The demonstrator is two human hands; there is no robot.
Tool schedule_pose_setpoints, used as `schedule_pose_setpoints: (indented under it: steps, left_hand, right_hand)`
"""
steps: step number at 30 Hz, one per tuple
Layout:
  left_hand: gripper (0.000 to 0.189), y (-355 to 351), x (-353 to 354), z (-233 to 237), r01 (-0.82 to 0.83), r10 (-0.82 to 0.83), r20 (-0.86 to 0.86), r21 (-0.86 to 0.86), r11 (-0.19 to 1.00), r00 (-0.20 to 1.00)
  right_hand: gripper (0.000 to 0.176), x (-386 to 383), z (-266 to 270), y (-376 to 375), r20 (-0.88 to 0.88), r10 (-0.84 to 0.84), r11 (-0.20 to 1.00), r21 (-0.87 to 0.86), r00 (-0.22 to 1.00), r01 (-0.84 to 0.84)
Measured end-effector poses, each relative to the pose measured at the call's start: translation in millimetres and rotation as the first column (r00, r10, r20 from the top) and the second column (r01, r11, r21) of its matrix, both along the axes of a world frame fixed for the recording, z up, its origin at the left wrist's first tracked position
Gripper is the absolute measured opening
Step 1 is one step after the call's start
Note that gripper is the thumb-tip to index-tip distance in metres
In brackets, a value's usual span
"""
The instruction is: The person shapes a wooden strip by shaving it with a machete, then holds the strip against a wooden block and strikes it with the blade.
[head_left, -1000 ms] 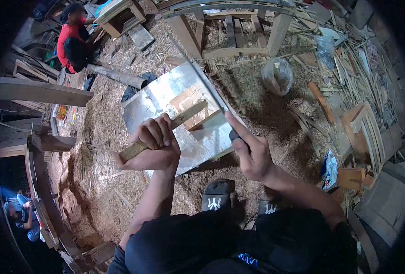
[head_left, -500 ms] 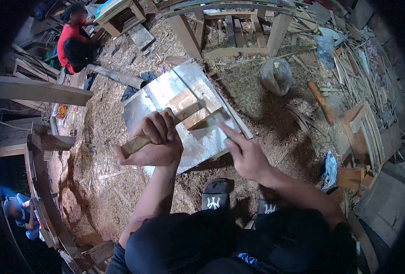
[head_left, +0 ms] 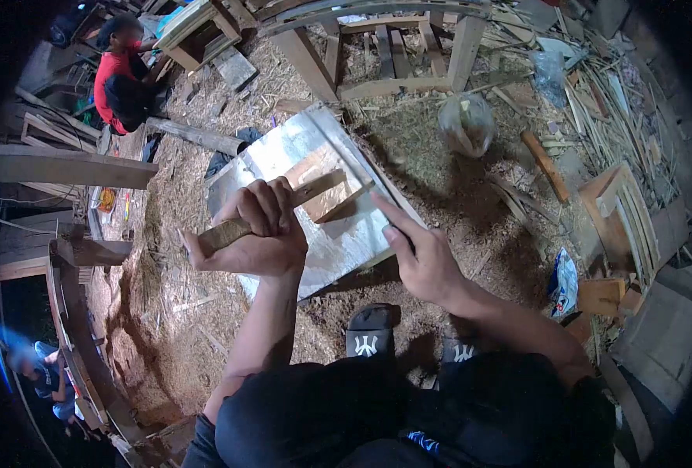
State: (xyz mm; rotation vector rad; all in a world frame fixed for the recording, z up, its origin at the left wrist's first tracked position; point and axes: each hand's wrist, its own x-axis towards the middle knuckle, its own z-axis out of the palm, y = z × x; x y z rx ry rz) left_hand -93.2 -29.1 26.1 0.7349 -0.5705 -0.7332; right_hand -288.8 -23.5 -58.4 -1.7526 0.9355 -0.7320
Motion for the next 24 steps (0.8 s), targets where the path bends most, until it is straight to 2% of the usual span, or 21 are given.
schedule_pose_setpoints:
  steps: [1, 3, 4, 6, 8, 10, 11, 12, 14, 16, 18, 19, 21, 24]
  left_hand:
    - [0.08, 2.0, -0.4, -2.3, 0.081, -0.076, 0.089, -0.054, 0.995, 0.993]
    - [0.079, 3.1, 1.1, -4.5, 0.092, -0.086, 0.093, -0.068, 0.993, 0.992]
    - [0.079, 3.6, 1.5, -4.4, 0.105, -0.096, 0.097, -0.085, 0.991, 0.991]
    - [0.079, 1.4, 4.9, -0.5, 0.056, -0.051, 0.071, -0.068, 0.996, 0.996]
    - [0.079, -1.0, 8.7, 5.8, 0.02, -0.018, 0.046, -0.044, 0.999, 0.999]
    - [0.08, 3.2, 10.8, 13.0, 0.161, -0.162, -0.004, -0.061, 0.985, 0.987]
    - [0.08, 6.4, 13.3, 10.7, 0.231, -0.226, 0.092, -0.045, 0.972, 0.97]
    - [0.08, 7.2, 12.1, 10.2, 0.23, -0.226, 0.089, -0.041, 0.972, 0.97]
    - [0.08, 8.5, 9.5, 9.8, 0.152, -0.153, -0.025, -0.024, 0.988, 0.988]
    - [0.079, 4.7, 10.5, 9.0, 0.157, -0.156, 0.034, -0.045, 0.986, 0.987]
    - [0.078, 2.6, 8.8, 11.8, -0.061, 0.063, -0.052, 0.047, 0.997, 0.997]
    - [0.077, 3.1, 5.7, 13.5, -0.087, 0.091, -0.069, 0.061, 0.994, 0.993]
    - [0.078, 5.5, 5.2, 10.1, -0.082, 0.085, -0.057, 0.049, 0.995, 0.995]
    - [0.079, 8.7, 3.6, 9.3, -0.058, 0.06, -0.073, 0.031, 0.998, 0.995]
  right_hand:
    - [0.05, -1.0, 1.8, 2.0, 0.001, 0.002, 1.0, 0.008, 1.0, -0.002]
    - [0.047, -2.1, 6.4, 1.4, 0.208, 0.008, 0.99, -0.14, 0.978, 0.021]
    - [0.047, -1.8, 6.1, 2.4, 0.207, 0.012, 0.99, -0.142, 0.978, 0.018]
    - [0.045, -0.5, 0.6, 3.8, 0.072, 0.052, 0.995, 0.084, 0.996, -0.058]
    - [0.045, 1.0, -6.0, 1.9, 0.106, 0.023, 0.999, 0.038, 0.994, -0.027]
    - [0.045, -1.2, -3.0, 5.2, 0.138, 0.006, 1.0, 0.008, 0.99, -0.007]
    - [0.045, -5.8, 2.0, 6.5, 0.142, 0.027, 0.995, 0.089, 0.99, -0.04]
    - [0.045, -8.5, 6.5, 7.7, 0.144, 0.05, 0.983, 0.17, 0.988, -0.075]
    - [0.045, -7.1, 2.0, 12.3, 0.156, 0.034, 0.989, 0.137, 0.987, -0.056]
    - [0.045, -7.1, 11.1, 8.7, 0.173, 0.015, 0.995, 0.096, 0.985, -0.032]
    - [0.046, -10.1, 26.2, 3.8, 0.064, 0.107, 0.91, 0.397, 0.992, -0.124]
    - [0.046, -7.4, 23.5, 4.0, 0.066, 0.103, 0.909, 0.398, 0.993, -0.121]
    - [0.046, -1.4, 15.1, 4.9, 0.257, 0.007, 0.992, 0.118, 0.966, -0.039]
    - [0.047, -0.9, 17.6, 4.1, 0.332, -0.002, 0.998, 0.062, 0.943, -0.019]
